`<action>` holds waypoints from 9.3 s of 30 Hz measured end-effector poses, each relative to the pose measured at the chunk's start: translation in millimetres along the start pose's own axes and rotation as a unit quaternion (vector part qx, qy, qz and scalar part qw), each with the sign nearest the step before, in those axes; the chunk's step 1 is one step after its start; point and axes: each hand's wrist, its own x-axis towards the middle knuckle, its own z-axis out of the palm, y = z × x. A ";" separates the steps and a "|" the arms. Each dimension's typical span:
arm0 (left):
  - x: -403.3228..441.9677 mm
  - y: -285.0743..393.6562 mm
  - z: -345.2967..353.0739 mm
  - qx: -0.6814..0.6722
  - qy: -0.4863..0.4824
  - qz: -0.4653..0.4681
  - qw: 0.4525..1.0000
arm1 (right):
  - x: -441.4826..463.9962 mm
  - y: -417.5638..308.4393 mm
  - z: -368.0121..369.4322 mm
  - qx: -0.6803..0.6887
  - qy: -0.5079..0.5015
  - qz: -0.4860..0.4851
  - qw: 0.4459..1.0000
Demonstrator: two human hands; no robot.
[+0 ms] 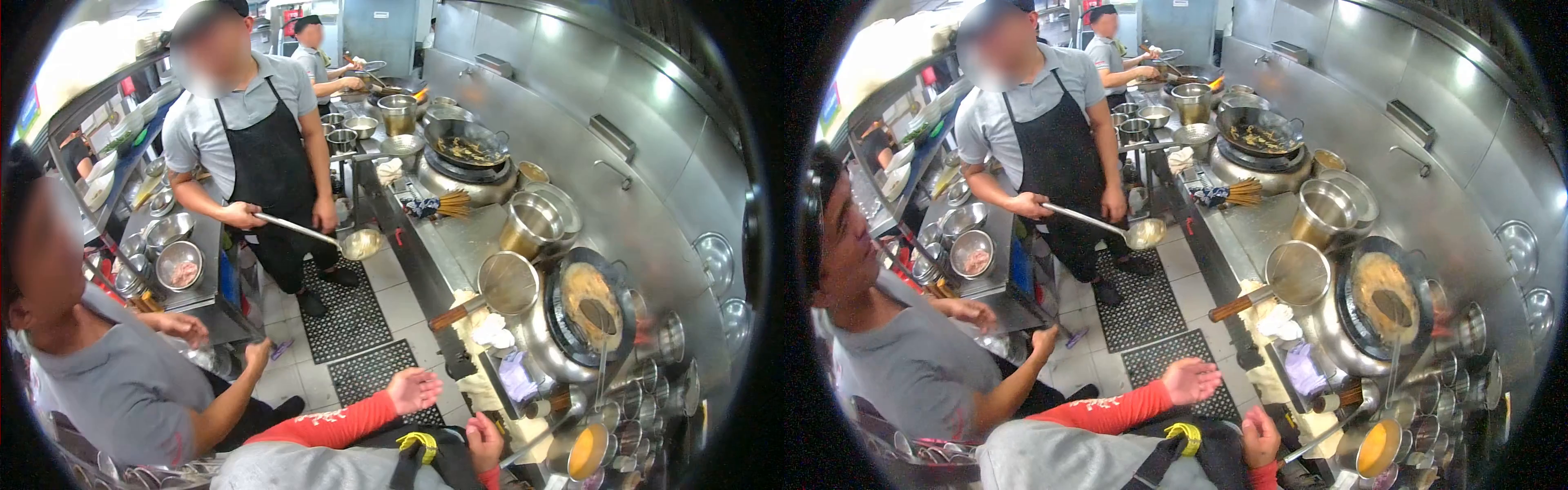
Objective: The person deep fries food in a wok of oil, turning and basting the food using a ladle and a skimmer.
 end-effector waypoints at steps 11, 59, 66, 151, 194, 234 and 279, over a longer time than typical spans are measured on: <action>28.1 -94.2 66.1 0.184 -0.156 -0.182 0.953 | -16.1 -50.2 9.1 0.083 -0.284 -0.031 0.955; 16.3 -114.1 96.9 0.336 -0.186 -0.230 0.894 | -26.1 -53.2 -1.4 0.148 -0.205 0.002 0.967; 25.4 -111.2 95.8 0.352 -0.178 -0.238 0.887 | -23.4 -57.7 -7.3 0.112 -0.175 -0.023 0.978; 34.8 73.8 -242.5 0.607 0.244 -0.102 0.749 | 168.7 -72.3 -275.6 -0.476 0.237 0.092 0.842; 65.9 62.9 -52.1 0.599 0.103 -0.065 0.791 | 210.5 -26.3 -276.9 0.147 0.242 0.253 0.925; 100.1 69.7 -43.6 0.623 0.010 -0.119 0.773 | 132.5 -100.1 -229.5 -0.058 0.328 0.202 0.921; 137.9 -16.3 173.2 0.655 -0.309 0.059 0.687 | 118.7 -71.6 -168.7 -0.202 0.375 -0.009 0.905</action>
